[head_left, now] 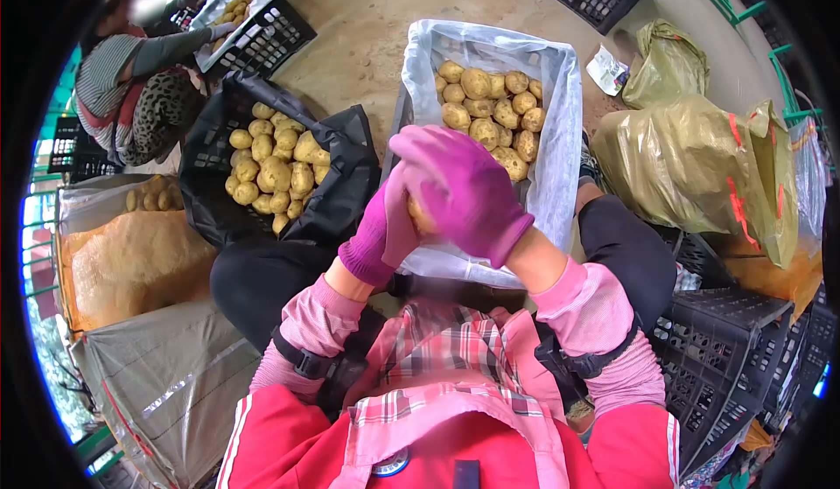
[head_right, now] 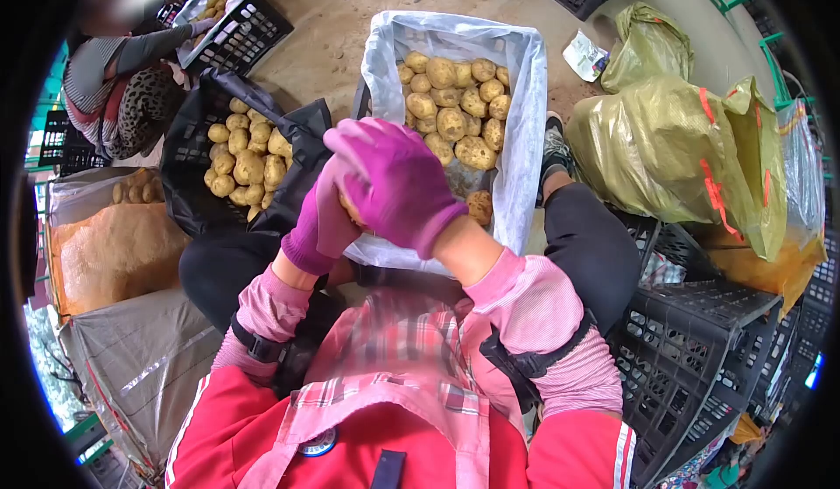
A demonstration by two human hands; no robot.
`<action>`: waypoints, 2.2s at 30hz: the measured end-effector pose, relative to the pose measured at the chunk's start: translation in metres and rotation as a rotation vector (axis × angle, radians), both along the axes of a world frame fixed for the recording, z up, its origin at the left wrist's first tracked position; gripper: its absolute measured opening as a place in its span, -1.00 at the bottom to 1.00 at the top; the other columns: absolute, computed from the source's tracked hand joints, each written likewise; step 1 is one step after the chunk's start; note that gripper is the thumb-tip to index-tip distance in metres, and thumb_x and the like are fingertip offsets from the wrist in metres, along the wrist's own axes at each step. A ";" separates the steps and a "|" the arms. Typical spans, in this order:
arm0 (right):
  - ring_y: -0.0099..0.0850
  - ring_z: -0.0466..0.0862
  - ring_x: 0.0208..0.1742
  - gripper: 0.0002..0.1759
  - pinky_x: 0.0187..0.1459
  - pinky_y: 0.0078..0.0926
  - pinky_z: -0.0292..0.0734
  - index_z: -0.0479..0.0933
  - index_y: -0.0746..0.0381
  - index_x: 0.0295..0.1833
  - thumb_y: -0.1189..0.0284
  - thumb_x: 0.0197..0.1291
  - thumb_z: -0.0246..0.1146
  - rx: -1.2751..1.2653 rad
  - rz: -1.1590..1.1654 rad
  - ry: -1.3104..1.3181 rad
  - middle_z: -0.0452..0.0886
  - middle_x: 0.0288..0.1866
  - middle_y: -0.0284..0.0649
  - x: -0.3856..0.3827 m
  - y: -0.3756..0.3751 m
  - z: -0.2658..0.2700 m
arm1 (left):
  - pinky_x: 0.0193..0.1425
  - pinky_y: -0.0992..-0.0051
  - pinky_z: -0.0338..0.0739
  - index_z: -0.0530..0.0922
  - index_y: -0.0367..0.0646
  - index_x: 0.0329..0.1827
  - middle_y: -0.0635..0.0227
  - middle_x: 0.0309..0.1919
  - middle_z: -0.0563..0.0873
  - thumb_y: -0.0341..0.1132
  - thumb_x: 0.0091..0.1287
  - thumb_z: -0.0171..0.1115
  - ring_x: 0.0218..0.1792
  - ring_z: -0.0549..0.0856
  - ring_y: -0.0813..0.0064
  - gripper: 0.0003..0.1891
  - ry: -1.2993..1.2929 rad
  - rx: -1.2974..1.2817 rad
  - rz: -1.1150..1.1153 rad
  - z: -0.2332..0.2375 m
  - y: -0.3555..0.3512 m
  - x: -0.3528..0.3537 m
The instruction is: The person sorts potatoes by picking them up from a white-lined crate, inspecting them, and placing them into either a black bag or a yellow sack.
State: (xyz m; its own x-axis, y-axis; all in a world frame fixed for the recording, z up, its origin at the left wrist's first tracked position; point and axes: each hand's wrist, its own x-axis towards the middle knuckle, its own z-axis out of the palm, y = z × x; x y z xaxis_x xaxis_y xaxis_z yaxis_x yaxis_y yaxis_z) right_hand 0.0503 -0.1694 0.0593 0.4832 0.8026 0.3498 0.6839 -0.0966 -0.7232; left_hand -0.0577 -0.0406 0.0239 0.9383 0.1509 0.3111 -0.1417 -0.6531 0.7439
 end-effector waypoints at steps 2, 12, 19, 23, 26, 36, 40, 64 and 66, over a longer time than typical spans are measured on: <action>-0.08 0.62 0.24 -0.57 0.26 -0.25 0.50 0.52 0.14 0.32 0.26 0.41 0.13 -0.238 -0.139 0.078 0.63 0.23 -0.04 0.029 -0.003 -0.005 | -0.01 0.38 0.66 0.40 -0.23 0.37 0.05 0.11 0.68 -0.03 0.55 -0.05 -0.05 0.72 0.25 -0.48 -0.102 -0.167 0.104 -0.001 -0.001 0.003; -0.37 0.74 0.05 -0.65 0.08 -0.47 0.61 0.61 0.22 0.20 0.32 0.38 0.27 0.205 -0.303 0.017 0.74 0.05 -0.15 0.081 -0.082 0.078 | 0.25 0.19 0.69 0.13 -0.35 0.45 -0.06 0.33 0.46 -0.01 0.50 0.11 0.22 0.62 -0.03 -0.31 -0.257 -1.506 1.052 -0.037 0.106 -0.009; -0.36 0.74 -0.02 -0.62 0.02 -0.45 0.62 0.59 0.38 0.17 0.39 0.32 0.27 0.143 -0.306 0.089 0.75 -0.02 -0.07 0.079 -0.130 0.129 | -0.02 0.40 0.62 0.61 -0.29 0.18 0.24 -0.15 0.78 -0.14 0.46 0.21 -0.08 0.77 0.35 -0.59 0.650 -0.359 -0.036 -0.097 -0.015 0.097; -0.39 0.72 0.01 -0.62 0.04 -0.47 0.61 0.58 0.38 0.19 0.41 0.34 0.27 0.145 -0.364 0.108 0.73 0.00 -0.09 0.085 -0.148 0.105 | 0.17 0.18 0.60 0.64 -0.12 0.21 0.00 0.11 0.72 -0.06 0.37 0.23 0.08 0.72 0.03 -0.55 0.892 0.464 -0.623 -0.252 -0.056 0.153; -0.42 0.72 0.03 -0.62 0.06 -0.48 0.60 0.58 0.39 0.21 0.43 0.36 0.28 0.154 -0.405 0.135 0.72 0.02 -0.10 0.090 -0.155 0.093 | 0.27 0.20 0.57 0.62 -0.07 0.26 0.00 0.23 0.66 0.06 0.16 0.41 0.24 0.65 0.05 -0.37 0.985 0.382 -0.669 -0.312 -0.117 0.152; -0.43 0.70 0.04 -0.60 0.07 -0.46 0.59 0.57 0.34 0.25 0.48 0.32 0.29 0.049 -0.431 0.297 0.71 0.01 -0.13 0.090 -0.150 0.101 | 0.31 0.20 0.54 0.42 -0.27 0.41 -0.10 0.23 0.64 0.16 -0.04 0.60 0.23 0.66 0.04 0.01 1.033 0.316 -0.483 -0.230 -0.097 0.167; -0.28 0.72 0.00 -0.57 0.03 -0.38 0.62 0.57 0.29 0.25 0.36 0.31 0.31 -0.054 -0.416 0.171 0.72 0.04 -0.10 0.087 -0.148 0.068 | 0.26 0.29 0.56 0.32 -0.26 0.44 -0.04 0.11 0.67 0.10 -0.06 0.67 0.13 0.68 0.18 0.06 0.754 -0.083 -0.362 -0.118 -0.037 0.142; -0.34 0.63 0.22 -0.02 0.09 -0.39 0.72 0.13 0.15 0.62 -0.02 0.25 0.40 0.071 0.245 1.222 0.50 0.33 -0.13 0.024 -0.043 0.023 | -0.38 0.63 0.58 0.48 -0.29 0.32 0.24 -0.06 0.67 0.01 0.62 -0.11 -0.28 0.71 0.55 -0.47 0.314 -0.844 0.310 0.033 0.008 0.016; -0.33 0.65 0.22 -0.02 0.11 -0.38 0.71 0.10 0.13 0.63 -0.03 0.27 0.38 0.085 0.239 1.286 0.50 0.33 -0.14 0.025 -0.046 0.019 | -0.40 0.67 0.51 0.53 -0.24 0.29 0.36 -0.19 0.70 -0.05 0.58 0.05 -0.40 0.64 0.68 -0.55 0.225 -0.885 0.244 0.046 -0.002 0.016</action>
State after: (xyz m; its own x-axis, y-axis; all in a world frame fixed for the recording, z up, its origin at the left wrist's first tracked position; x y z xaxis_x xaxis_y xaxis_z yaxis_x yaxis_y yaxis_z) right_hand 0.0750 -0.2158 0.0782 0.3567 0.9129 -0.1986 -0.5020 0.0080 -0.8648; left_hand -0.0420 -0.0427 0.0699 0.8736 0.4459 -0.1947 0.1314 0.1691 0.9768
